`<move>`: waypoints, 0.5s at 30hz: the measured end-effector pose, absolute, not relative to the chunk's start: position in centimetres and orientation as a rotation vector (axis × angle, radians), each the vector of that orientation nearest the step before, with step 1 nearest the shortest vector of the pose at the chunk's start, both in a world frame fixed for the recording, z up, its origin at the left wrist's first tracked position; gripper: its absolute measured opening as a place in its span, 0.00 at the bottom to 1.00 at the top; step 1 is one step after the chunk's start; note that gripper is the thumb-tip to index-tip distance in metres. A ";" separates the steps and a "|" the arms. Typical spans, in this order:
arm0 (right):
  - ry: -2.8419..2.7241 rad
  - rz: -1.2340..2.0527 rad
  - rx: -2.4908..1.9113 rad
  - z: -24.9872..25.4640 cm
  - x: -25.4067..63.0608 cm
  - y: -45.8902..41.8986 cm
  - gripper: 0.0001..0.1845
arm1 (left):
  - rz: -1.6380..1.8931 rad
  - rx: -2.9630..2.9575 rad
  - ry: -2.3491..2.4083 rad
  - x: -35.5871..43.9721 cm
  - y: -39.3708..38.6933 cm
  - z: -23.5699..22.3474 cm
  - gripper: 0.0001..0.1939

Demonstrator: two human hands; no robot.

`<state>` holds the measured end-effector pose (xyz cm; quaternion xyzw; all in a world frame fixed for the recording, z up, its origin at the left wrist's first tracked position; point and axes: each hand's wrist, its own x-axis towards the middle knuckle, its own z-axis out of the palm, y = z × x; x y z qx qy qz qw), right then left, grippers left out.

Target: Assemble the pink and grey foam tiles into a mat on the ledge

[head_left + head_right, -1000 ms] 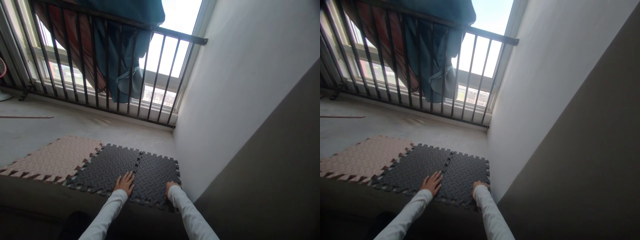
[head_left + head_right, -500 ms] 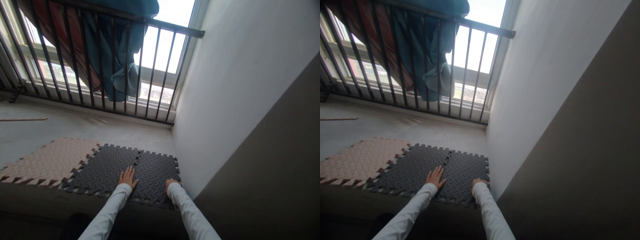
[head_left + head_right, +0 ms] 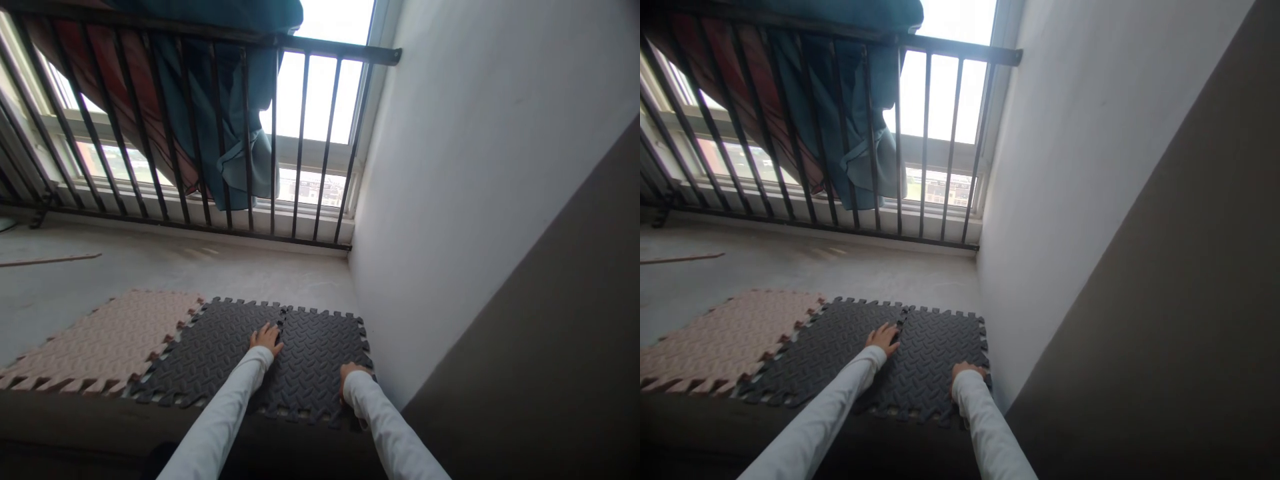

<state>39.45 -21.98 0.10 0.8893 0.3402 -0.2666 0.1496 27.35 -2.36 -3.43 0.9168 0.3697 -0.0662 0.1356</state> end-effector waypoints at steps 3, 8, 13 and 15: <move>0.973 -0.778 2.571 0.1 39.6 -21.8 0.41 | -0.186 2.681 1.001 28.0 -2.2 -3.3 0.25; 0.969 -0.811 2.583 0.8 39.4 -21.9 0.43 | -0.188 2.640 1.029 28.5 -2.1 -3.4 0.22; 0.962 -0.816 2.577 1.2 39.3 -22.0 0.42 | -0.238 2.625 1.007 27.8 -2.2 -4.6 0.29; 0.952 -0.807 2.576 1.1 39.3 -22.0 0.42 | -0.242 2.643 0.965 27.2 -2.6 -5.1 0.33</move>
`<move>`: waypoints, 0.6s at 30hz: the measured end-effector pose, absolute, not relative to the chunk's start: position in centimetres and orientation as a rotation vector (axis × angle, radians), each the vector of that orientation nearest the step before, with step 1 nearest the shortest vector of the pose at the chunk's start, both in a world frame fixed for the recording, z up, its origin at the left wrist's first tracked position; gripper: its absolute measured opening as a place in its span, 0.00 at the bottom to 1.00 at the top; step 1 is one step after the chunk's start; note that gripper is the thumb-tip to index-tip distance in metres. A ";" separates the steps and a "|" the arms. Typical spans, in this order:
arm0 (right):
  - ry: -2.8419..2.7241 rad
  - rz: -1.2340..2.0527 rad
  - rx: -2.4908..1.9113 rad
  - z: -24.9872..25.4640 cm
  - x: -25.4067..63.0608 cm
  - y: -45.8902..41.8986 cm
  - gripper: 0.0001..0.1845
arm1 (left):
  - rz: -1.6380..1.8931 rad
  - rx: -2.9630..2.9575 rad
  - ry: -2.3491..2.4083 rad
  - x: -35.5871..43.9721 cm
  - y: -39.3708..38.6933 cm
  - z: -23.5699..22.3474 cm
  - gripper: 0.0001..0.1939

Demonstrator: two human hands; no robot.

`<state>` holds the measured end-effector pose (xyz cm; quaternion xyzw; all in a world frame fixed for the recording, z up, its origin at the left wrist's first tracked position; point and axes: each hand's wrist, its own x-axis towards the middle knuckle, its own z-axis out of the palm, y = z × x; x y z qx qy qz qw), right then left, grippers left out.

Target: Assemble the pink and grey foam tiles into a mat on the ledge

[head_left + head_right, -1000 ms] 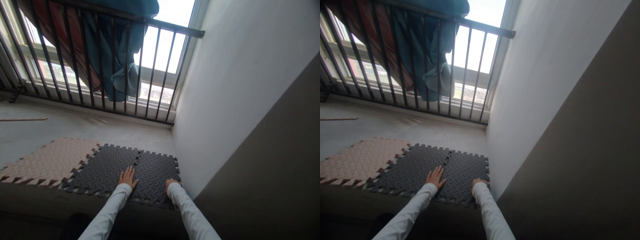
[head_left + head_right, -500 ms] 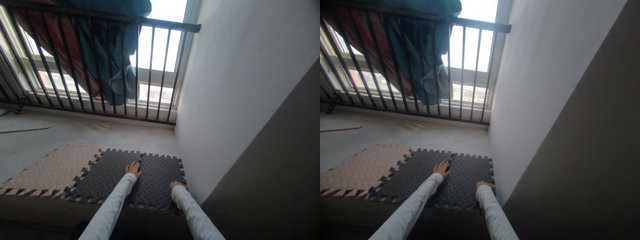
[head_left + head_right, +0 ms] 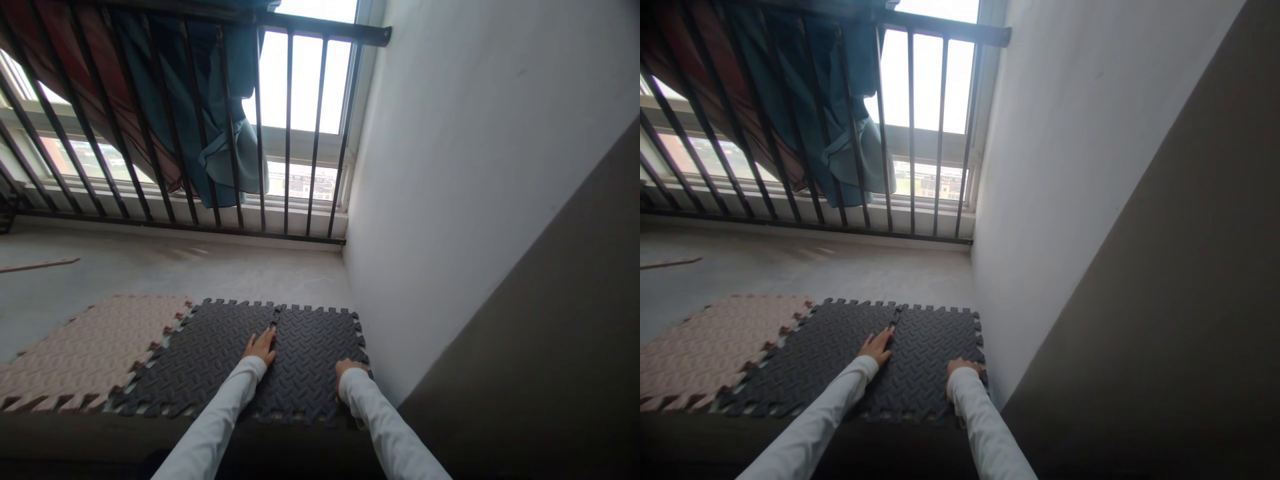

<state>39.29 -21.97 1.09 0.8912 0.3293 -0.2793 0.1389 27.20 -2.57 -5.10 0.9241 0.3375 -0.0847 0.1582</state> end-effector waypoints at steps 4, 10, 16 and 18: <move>0.954 -0.775 2.579 0.6 39.3 -22.0 0.41 | -0.174 2.717 0.889 26.5 -3.2 -5.4 0.30; 0.947 -0.781 2.572 0.4 39.4 -21.9 0.41 | -0.128 2.695 1.060 28.3 -3.0 -4.7 0.22; 0.960 -0.778 2.602 0.1 39.6 -21.9 0.35 | -0.197 2.616 1.184 29.9 -2.7 -4.8 0.25; 0.975 -0.773 2.595 0.0 39.5 -22.0 0.34 | -0.200 2.642 1.156 29.9 -2.5 -4.9 0.27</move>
